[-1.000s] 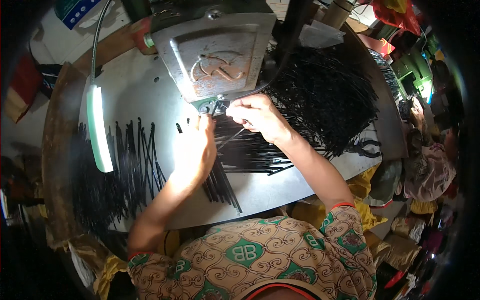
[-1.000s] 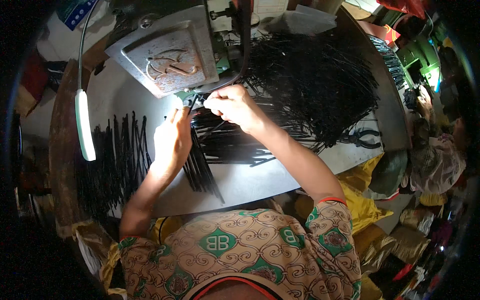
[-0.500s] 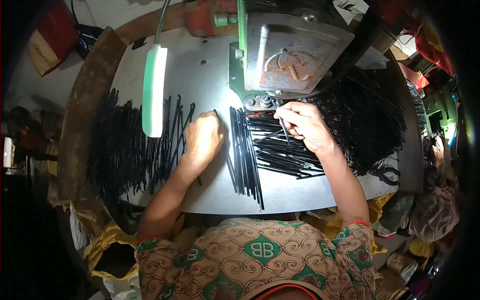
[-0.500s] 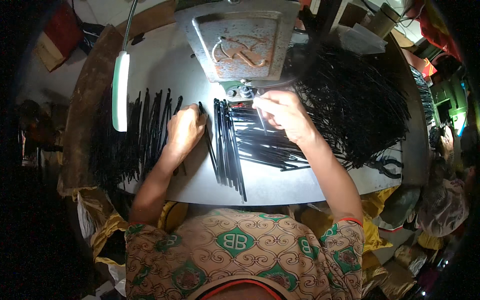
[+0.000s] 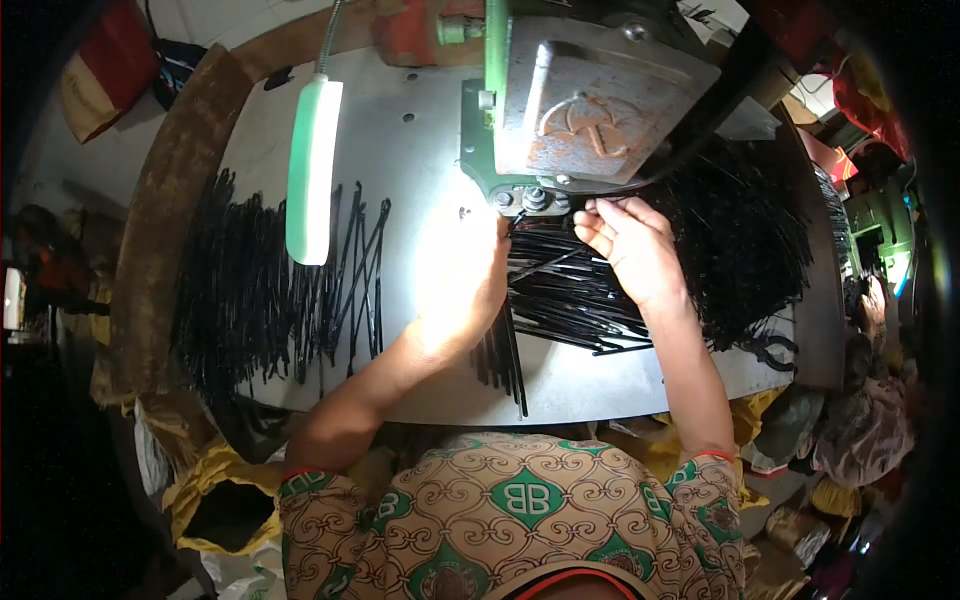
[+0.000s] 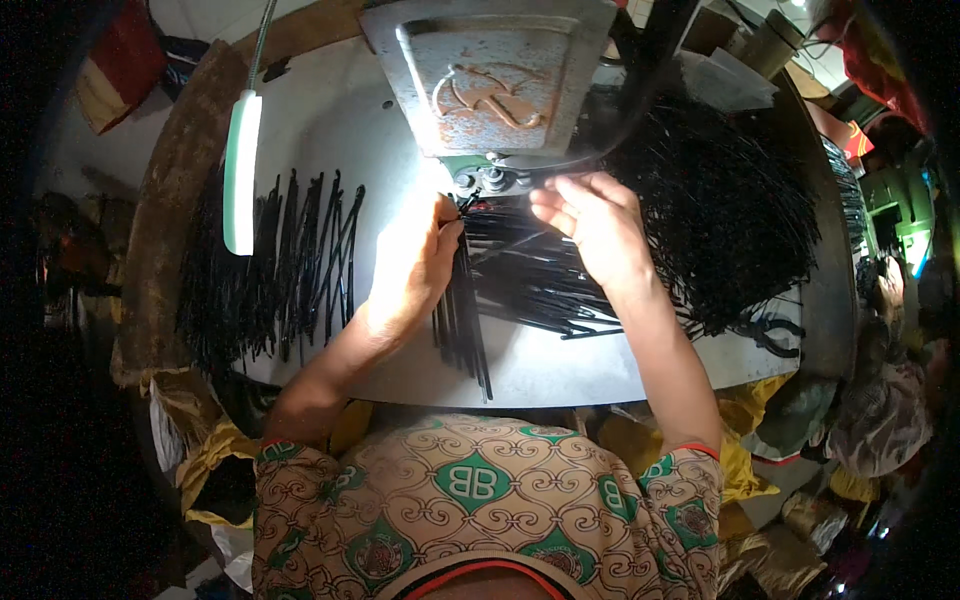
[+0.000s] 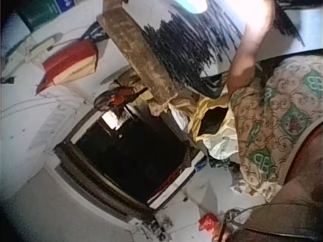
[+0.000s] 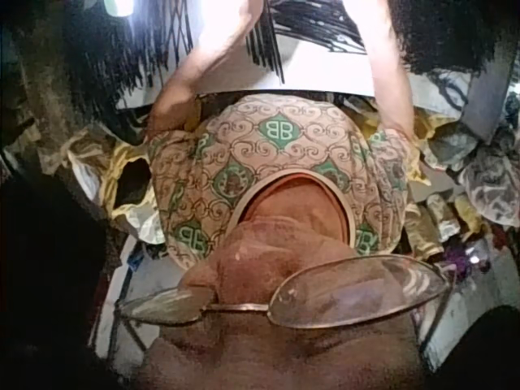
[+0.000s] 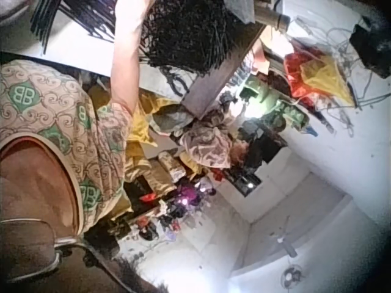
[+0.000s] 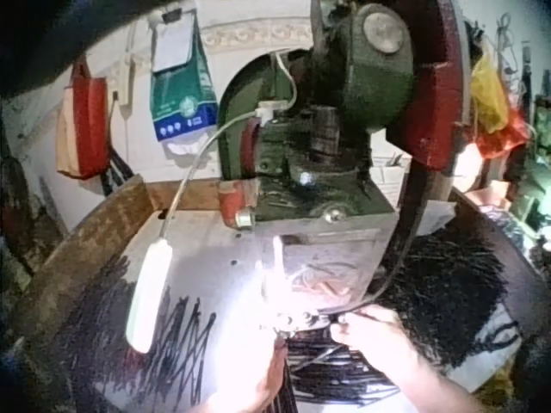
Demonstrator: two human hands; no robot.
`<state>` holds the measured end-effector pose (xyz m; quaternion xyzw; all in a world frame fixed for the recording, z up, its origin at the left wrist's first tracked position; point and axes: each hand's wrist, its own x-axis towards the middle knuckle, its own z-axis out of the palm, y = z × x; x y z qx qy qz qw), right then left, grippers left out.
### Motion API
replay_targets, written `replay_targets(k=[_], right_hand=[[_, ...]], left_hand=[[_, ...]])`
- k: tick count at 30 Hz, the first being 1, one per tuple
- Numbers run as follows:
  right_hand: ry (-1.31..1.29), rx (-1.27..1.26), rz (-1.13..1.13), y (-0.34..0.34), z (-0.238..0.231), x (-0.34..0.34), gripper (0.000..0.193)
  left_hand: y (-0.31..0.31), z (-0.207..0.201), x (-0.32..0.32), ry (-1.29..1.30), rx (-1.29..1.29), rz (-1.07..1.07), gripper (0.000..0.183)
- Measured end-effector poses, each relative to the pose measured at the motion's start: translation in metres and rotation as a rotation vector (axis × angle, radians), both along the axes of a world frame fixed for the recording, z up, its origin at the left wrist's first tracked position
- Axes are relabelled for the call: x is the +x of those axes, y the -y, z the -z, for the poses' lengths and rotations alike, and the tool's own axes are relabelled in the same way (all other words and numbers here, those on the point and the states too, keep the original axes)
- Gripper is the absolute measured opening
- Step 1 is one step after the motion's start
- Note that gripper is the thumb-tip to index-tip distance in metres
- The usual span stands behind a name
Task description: Manually assemble thin black rods or components using a small machine at a workbench.
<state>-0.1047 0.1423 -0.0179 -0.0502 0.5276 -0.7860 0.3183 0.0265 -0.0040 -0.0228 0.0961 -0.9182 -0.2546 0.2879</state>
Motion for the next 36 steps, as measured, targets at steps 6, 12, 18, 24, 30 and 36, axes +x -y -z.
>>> replay_targets(k=[6, 12, 18, 24, 30, 36], right_hand=[[-0.048, -0.182, -0.014, 0.012, 0.014, 0.007, 0.017], [-0.015, -0.357, 0.036, 0.012, 0.016, 0.01, 0.019], [0.026, -0.421, 0.058, 0.019, 0.015, 0.014, 0.016], [-0.036, -0.378, 0.054, 0.02, 0.014, 0.016, 0.022], [-0.06, -0.38, 0.045, 0.02, 0.015, 0.015, 0.026], [-0.056, -0.305, 0.072, 0.021, 0.007, 0.019, 0.026]], left_hand=[[0.006, 0.009, -0.01, -0.117, 0.389, 0.06, 0.021], [0.009, 0.013, -0.023, -0.039, 0.357, 0.027, 0.016], [0.009, 0.012, -0.024, 0.01, 0.366, 0.019, 0.017], [0.011, 0.013, -0.026, -0.006, 0.355, 0.025, 0.017], [0.011, 0.008, -0.026, 0.014, 0.361, 0.045, 0.015], [0.011, 0.012, -0.027, -0.015, 0.354, 0.035, 0.013]])
